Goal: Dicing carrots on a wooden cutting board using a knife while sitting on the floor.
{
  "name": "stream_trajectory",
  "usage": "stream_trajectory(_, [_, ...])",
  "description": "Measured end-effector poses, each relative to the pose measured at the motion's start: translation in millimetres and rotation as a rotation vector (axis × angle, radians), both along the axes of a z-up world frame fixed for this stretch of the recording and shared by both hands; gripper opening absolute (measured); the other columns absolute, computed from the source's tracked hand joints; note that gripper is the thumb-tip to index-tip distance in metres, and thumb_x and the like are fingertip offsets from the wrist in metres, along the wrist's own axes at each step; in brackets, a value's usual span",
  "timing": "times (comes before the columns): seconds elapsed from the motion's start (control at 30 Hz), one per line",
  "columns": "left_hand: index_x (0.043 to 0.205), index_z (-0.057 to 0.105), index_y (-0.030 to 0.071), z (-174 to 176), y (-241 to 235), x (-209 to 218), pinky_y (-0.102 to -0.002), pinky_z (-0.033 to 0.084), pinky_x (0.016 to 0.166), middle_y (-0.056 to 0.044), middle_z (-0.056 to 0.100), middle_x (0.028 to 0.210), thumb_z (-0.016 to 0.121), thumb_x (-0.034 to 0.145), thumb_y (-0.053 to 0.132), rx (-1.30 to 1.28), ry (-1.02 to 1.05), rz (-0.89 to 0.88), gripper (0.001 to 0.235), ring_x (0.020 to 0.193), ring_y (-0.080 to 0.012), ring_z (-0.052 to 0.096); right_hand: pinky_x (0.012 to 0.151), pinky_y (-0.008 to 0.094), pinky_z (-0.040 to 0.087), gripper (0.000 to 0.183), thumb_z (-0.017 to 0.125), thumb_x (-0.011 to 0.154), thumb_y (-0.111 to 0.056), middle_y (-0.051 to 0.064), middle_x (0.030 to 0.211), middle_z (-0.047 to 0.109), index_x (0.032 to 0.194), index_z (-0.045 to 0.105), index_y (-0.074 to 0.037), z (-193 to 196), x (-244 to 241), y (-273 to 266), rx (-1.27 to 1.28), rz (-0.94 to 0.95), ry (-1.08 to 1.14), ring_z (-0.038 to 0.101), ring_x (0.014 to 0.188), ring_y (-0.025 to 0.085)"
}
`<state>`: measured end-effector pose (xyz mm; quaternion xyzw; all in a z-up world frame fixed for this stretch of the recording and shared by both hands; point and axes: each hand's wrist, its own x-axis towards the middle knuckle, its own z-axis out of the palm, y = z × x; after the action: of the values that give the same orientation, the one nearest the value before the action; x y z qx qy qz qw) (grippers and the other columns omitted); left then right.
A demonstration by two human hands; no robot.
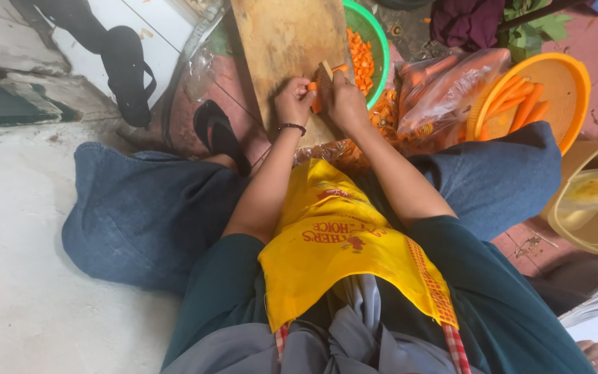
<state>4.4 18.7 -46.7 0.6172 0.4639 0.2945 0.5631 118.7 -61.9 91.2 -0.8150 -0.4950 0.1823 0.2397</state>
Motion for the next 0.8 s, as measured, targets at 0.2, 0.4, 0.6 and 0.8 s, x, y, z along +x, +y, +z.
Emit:
stream_trajectory(0.2, [0.103,0.071,0.005,2.2,1.4,-1.6,-0.025,0.059,0.072,-0.007,0.078,0.088,0.076,0.082,-0.004,0.038,0.044,0.032,0.024,0.079,-0.0125,0.074,0.071,0.061,0.051,0.022,0.060,0.099,-0.013,0.034,0.093,0.068,0.106,0.047,0.004,5.9,-4.9,11.0,-0.048,0.064,0.011,0.065,0.081,0.055])
stream_trajectory(0.4, [0.103,0.071,0.004,18.6,5.4,-3.7,-0.027,0.060,0.073,-0.009,0.078,0.089,0.071,0.082,-0.007,0.037,0.145,0.017,0.023,0.080,-0.0151,0.077,0.073,0.060,0.052,0.024,0.059,0.094,-0.007,0.034,0.092,0.068,0.111,0.047,0.004,0.3,-6.7,24.4,-0.114,0.141,-0.014,0.067,0.082,0.053])
stream_trajectory(0.6, [0.103,0.070,0.006,26.8,0.9,-4.8,-0.029,0.060,0.073,-0.010,0.078,0.090,0.072,0.081,-0.005,0.051,0.117,-0.006,0.024,0.082,-0.0174,0.077,0.070,0.061,0.051,0.032,0.062,0.094,-0.012,0.034,0.090,0.068,0.115,0.045,0.005,-19.5,-19.2,14.5,-0.172,0.072,-0.019,0.066,0.078,0.054])
stream_trajectory(0.8, [0.102,0.068,0.009,36.6,5.4,4.7,-0.038,0.058,0.074,-0.013,0.070,0.094,0.080,0.075,0.003,0.236,0.232,-0.022,0.030,0.083,-0.0279,0.070,0.070,0.060,0.051,0.028,0.062,0.095,-0.014,0.035,0.091,0.067,0.111,0.048,0.004,-31.4,2.1,11.4,-0.011,0.061,0.027,0.066,0.081,0.054])
